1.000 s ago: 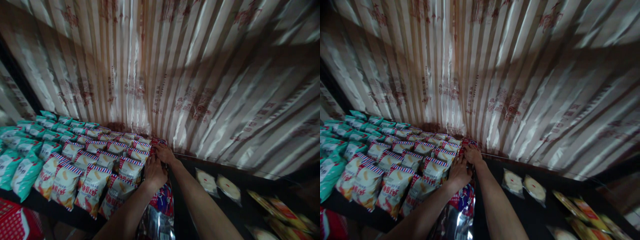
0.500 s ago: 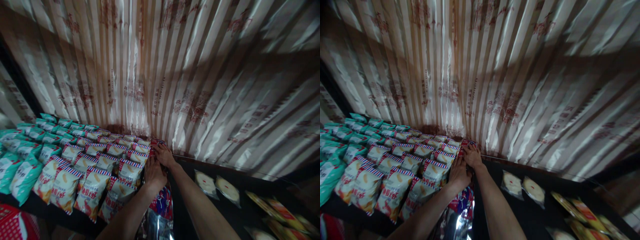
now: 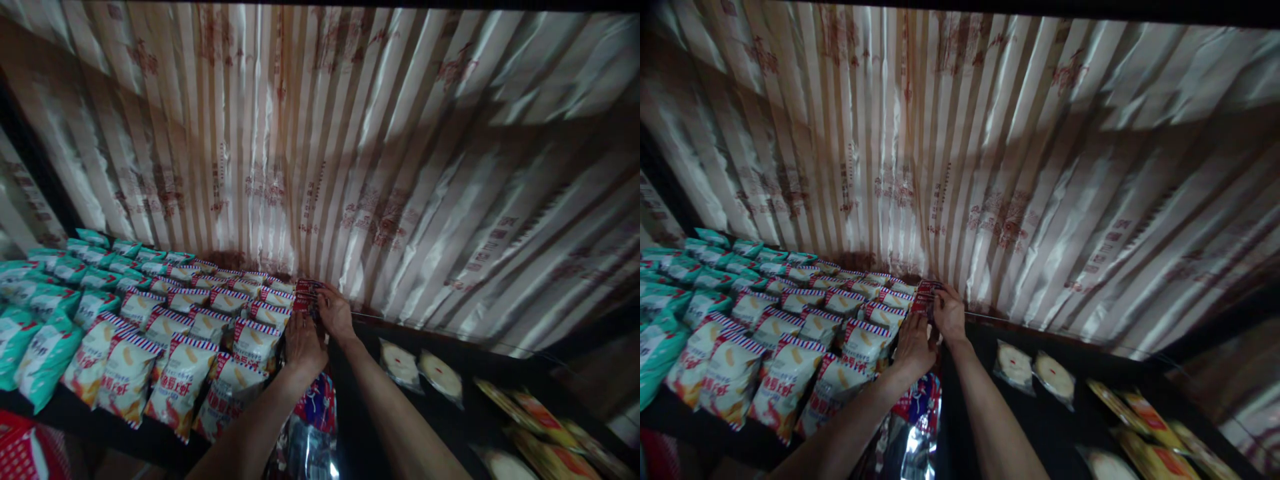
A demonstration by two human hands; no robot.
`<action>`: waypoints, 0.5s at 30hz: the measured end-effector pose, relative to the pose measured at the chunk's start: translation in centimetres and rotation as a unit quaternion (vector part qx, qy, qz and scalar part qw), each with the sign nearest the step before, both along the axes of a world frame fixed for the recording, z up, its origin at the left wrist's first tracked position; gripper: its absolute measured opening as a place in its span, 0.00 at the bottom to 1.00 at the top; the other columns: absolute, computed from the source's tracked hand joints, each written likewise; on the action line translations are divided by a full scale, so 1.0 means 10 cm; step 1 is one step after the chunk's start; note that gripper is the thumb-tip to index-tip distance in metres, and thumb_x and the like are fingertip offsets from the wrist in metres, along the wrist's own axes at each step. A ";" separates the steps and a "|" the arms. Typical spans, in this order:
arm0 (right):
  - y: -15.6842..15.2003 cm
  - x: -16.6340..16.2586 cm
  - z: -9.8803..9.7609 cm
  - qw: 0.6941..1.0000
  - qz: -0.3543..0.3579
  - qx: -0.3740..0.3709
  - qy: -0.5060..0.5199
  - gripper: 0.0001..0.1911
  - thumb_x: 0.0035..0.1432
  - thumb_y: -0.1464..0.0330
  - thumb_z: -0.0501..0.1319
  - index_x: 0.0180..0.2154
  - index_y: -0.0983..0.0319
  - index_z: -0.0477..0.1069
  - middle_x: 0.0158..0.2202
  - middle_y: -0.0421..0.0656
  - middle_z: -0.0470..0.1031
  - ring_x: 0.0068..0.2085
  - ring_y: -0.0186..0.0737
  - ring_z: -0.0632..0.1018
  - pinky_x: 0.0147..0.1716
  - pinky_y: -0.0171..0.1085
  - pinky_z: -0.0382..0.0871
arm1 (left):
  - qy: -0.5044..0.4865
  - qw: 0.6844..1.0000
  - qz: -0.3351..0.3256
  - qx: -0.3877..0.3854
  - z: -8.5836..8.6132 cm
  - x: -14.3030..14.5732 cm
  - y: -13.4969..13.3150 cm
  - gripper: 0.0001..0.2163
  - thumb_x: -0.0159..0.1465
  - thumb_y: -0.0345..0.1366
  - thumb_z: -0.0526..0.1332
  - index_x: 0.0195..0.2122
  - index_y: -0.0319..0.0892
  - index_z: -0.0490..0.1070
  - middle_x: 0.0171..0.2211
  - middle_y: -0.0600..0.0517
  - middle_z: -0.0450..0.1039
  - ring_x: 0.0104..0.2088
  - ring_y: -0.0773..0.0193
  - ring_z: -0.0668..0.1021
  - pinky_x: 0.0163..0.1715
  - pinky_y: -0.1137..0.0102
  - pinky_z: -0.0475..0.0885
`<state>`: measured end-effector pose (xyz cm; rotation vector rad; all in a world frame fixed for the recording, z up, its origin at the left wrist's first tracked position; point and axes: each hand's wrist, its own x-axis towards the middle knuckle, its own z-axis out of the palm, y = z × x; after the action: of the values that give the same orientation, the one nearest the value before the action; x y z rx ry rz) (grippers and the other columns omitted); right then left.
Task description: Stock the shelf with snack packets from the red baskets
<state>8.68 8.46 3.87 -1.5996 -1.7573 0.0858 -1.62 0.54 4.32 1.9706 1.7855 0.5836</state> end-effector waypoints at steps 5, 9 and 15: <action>-0.37 0.17 0.03 0.990 -0.043 0.000 0.132 0.19 0.54 0.62 0.49 0.39 0.63 0.73 0.47 0.49 0.74 0.50 0.42 0.73 0.53 0.43 0.63 | -0.020 0.999 -0.011 0.030 0.09 0.01 -0.13 0.25 0.56 0.31 0.52 0.56 0.31 0.60 0.61 0.38 0.54 0.63 0.52 0.54 0.62 0.59 0.48; -0.88 0.26 0.03 0.969 -0.073 -0.031 0.233 0.23 0.51 0.57 0.51 0.43 0.63 0.71 0.46 0.50 0.74 0.49 0.46 0.73 0.53 0.46 0.63 | -0.080 0.994 -0.037 0.058 0.21 0.01 -0.42 0.20 0.57 0.28 0.50 0.50 0.36 0.67 0.57 0.44 0.62 0.61 0.59 0.59 0.61 0.66 0.53; -1.94 0.20 -0.06 0.906 -0.137 -0.004 0.400 0.24 0.48 0.53 0.56 0.43 0.61 0.69 0.48 0.50 0.73 0.50 0.48 0.73 0.51 0.47 0.65 | -0.237 0.964 -0.110 0.054 0.21 -0.01 -1.30 0.17 0.59 0.28 0.48 0.43 0.44 0.72 0.47 0.50 0.72 0.49 0.65 0.72 0.53 0.69 0.66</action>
<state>10.72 -10.92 3.23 -1.4930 -0.8901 0.5333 -1.76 -12.44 6.46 1.8607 1.2498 0.9944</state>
